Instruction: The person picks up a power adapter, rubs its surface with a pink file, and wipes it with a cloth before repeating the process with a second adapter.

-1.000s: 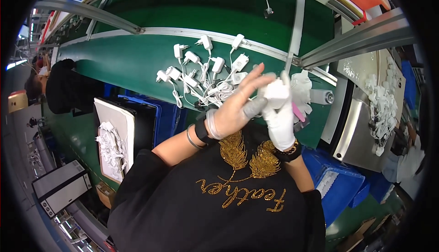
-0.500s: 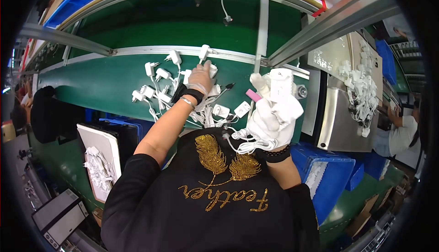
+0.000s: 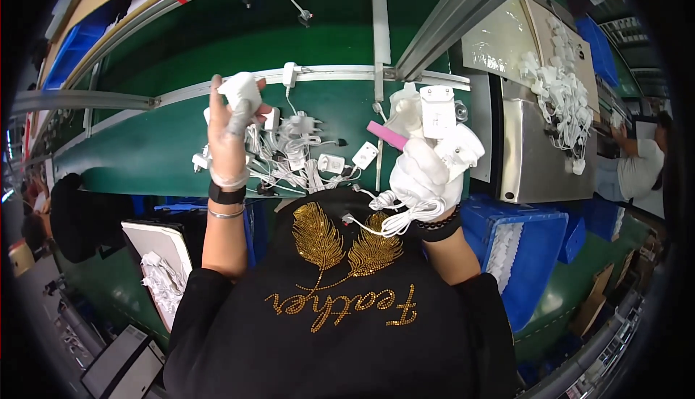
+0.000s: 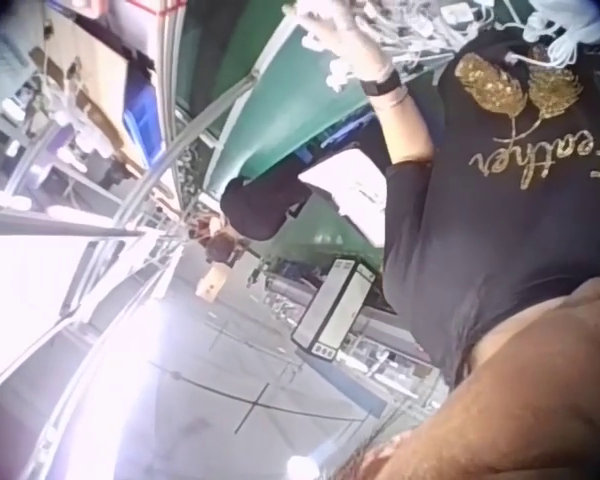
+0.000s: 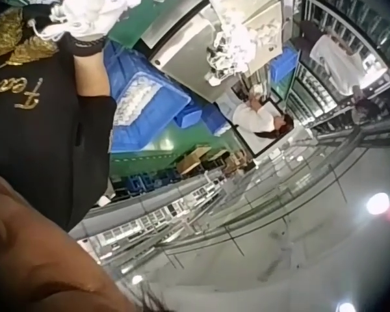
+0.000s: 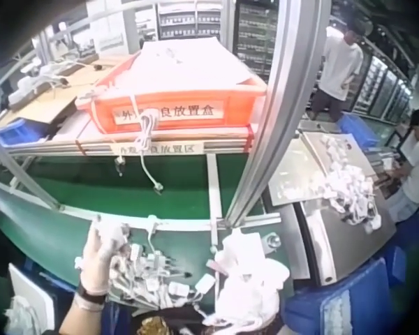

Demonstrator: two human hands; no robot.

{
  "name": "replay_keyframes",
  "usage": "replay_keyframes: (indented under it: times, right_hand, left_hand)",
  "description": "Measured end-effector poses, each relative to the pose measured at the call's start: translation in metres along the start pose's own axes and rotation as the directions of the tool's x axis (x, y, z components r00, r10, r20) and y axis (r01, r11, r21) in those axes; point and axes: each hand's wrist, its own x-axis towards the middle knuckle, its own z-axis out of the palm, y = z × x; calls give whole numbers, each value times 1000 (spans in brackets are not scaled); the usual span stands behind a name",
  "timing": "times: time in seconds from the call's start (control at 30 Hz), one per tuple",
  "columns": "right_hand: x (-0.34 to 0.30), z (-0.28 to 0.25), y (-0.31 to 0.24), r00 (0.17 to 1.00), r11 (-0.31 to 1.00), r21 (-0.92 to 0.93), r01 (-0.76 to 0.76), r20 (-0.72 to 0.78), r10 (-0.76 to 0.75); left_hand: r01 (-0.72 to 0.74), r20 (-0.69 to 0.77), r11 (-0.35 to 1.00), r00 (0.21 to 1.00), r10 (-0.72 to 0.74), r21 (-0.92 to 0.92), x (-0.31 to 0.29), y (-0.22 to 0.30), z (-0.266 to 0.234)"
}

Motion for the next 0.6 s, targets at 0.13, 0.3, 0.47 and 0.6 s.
replay_keyframes:
  times: [0.13, 0.3, 0.47, 0.6]
  right_hand:
    - [-2, -2, -2, 999, 999, 26, -26, -25, 26]
    - [-13, 3, -23, 988, 986, -150, -69, -149, 47]
    - [-76, 46, -137, 903, 616, -786, 46, -232, -363]
    - [-93, 90, -256, 590, -2, -999, -52, -29, -807]
  left_hand:
    - [77, -11, 996, 997, -77, 48, 2, -13, 3]
    - [411, -1, 898, 909, -416, 158, -5, -77, -9]
    - [407, -91, 913, 908, -409, -38, -18, -79, -30]
    - [413, -96, 879, 891, -444, -238, -23, -76, -42]
